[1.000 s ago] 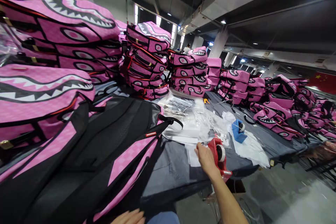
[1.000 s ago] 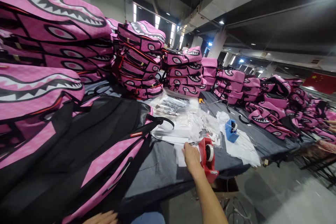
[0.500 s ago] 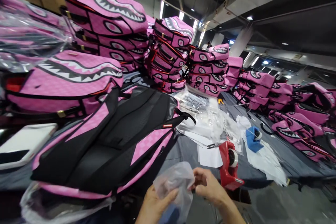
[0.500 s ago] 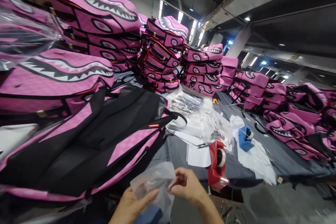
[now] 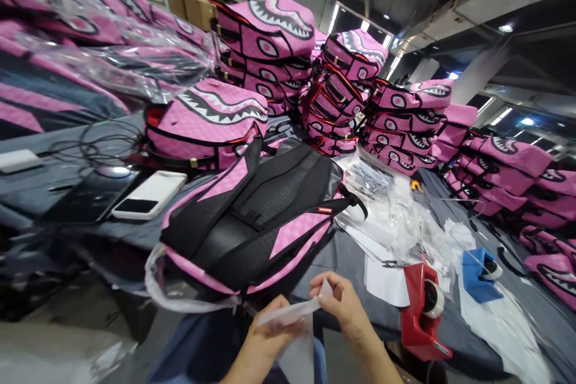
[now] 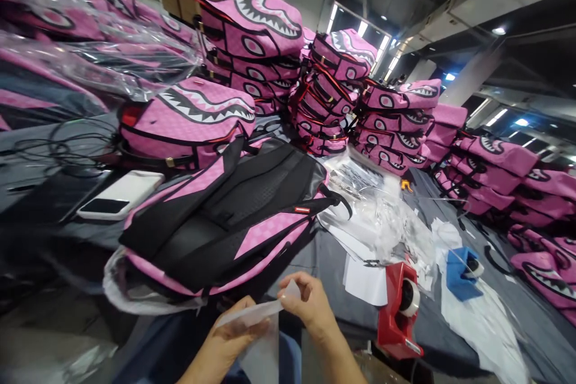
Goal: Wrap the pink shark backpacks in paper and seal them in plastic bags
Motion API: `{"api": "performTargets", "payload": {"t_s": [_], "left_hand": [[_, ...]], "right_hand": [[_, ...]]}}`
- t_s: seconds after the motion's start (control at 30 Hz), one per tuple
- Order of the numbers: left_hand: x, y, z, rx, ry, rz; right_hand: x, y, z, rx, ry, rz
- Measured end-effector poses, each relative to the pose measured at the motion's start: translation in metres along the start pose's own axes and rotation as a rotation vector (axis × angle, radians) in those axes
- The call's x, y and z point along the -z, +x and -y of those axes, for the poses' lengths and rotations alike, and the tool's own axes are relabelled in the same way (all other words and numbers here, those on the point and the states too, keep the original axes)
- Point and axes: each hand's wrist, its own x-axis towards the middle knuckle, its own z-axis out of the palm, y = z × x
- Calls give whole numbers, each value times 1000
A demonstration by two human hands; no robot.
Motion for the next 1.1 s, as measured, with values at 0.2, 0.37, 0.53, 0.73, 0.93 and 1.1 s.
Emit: {"api": "performTargets", "payload": {"t_s": [0.2,0.37,0.53,0.73,0.93,1.1], "left_hand": [[9,2,12,-4,-33,45],[53,-14,19,-61,168,-253],[82,-6,45,-194,343,-639],[48,27,47,-194,381,-407],[61,-3,45,-199,335,-247],[52,-21,57,-334,571,-230]], "right_hand": [[-21,-5,-6,289,-305,-252],[5,-7,-1,374,-666,-153],[26,-1,19,5,-708,160],[14,20,28,46,-912,381],[2,34,11,218,-1238,305],[-46,43,-13,312,-896,338]]}}
